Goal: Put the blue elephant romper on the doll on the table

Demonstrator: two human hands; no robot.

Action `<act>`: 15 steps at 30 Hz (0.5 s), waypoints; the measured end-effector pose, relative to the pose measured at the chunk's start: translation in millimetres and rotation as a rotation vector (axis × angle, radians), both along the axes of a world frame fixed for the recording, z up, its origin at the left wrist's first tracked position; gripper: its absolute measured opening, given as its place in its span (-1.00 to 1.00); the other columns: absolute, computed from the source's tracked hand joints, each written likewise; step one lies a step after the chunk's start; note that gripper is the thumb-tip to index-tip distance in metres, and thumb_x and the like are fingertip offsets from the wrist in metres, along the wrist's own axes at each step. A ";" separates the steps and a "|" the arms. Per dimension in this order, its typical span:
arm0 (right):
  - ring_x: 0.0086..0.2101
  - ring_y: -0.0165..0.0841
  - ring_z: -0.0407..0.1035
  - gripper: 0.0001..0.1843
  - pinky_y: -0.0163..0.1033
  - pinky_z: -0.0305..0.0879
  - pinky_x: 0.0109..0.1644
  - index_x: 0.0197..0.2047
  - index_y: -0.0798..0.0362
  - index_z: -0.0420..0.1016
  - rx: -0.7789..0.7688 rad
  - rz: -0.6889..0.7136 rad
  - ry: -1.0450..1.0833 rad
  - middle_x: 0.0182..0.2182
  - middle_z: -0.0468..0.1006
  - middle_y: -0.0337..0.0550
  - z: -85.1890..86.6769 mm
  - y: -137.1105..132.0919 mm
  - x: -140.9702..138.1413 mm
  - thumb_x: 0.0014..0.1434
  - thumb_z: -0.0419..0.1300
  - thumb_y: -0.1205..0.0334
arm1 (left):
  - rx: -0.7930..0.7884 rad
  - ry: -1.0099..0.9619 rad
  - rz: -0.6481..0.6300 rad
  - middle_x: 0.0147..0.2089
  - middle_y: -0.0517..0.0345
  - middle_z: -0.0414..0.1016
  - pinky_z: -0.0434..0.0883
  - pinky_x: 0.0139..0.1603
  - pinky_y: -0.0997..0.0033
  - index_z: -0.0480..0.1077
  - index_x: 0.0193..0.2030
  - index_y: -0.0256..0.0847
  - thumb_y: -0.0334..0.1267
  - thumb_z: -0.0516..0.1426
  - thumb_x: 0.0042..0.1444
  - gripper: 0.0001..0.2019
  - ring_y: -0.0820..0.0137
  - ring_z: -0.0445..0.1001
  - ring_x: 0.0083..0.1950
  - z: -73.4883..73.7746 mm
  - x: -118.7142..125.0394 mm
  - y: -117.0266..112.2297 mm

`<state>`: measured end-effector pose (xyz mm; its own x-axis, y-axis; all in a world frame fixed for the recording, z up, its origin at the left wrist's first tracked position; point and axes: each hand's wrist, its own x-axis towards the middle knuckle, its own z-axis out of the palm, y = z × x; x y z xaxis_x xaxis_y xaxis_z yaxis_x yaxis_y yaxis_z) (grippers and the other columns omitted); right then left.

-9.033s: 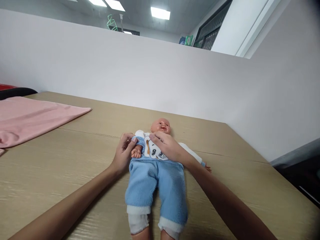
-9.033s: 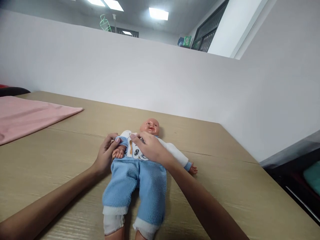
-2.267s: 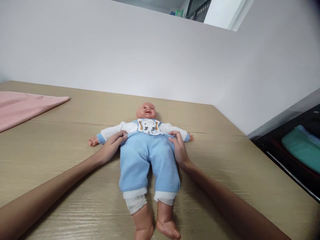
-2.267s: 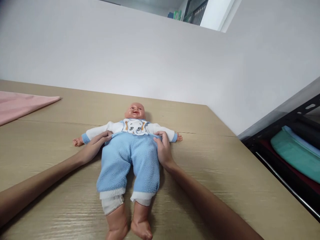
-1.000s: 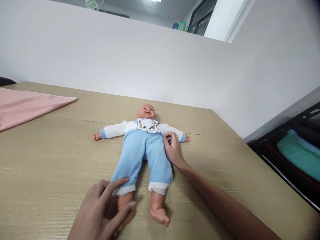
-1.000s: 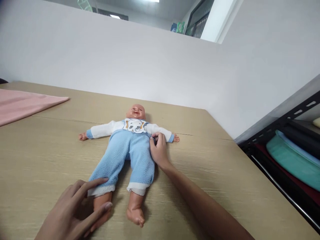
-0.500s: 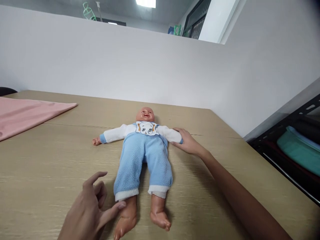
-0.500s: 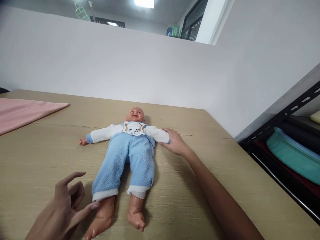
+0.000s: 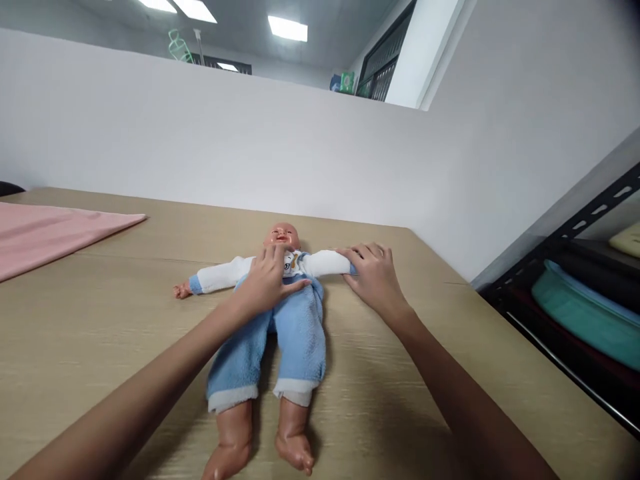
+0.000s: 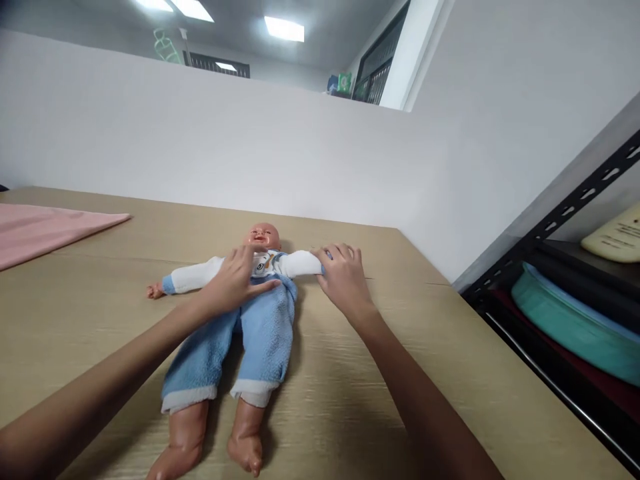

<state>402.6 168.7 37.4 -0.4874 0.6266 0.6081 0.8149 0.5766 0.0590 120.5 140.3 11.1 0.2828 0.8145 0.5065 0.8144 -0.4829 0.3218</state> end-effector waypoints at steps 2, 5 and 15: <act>0.17 0.08 0.44 -0.40 0.44 0.04 0.52 0.29 -0.12 0.57 0.063 0.025 0.021 0.14 0.66 0.02 4.2 -6.3 -5.0 0.25 0.27 0.51 | -0.029 -0.010 -0.134 0.34 -0.30 0.45 0.26 0.46 -0.20 0.29 0.34 -0.30 0.22 0.31 0.26 -0.26 -0.14 0.36 0.39 0.8 6.3 26.0; 0.28 0.02 0.41 -0.35 0.46 -0.22 0.65 0.38 -0.13 0.49 0.148 0.046 0.002 0.24 0.61 -0.03 12.7 -13.4 -6.8 0.33 0.14 0.57 | -0.041 -0.043 -0.286 0.33 -0.29 0.48 0.27 0.44 -0.18 0.34 0.34 -0.28 0.19 0.38 0.18 -0.23 -0.15 0.38 0.36 6.7 17.4 51.8; 0.48 0.06 0.25 -0.31 0.60 -0.29 0.63 0.46 -0.33 0.38 0.313 0.034 0.027 0.48 0.43 -0.18 30.1 -29.9 -6.8 0.42 0.16 0.51 | -0.022 -0.262 -0.368 -0.03 -0.08 0.62 0.44 0.21 -0.05 0.53 0.01 -0.20 -0.02 0.41 0.06 -0.55 -0.02 0.53 0.08 29.2 69.5 62.1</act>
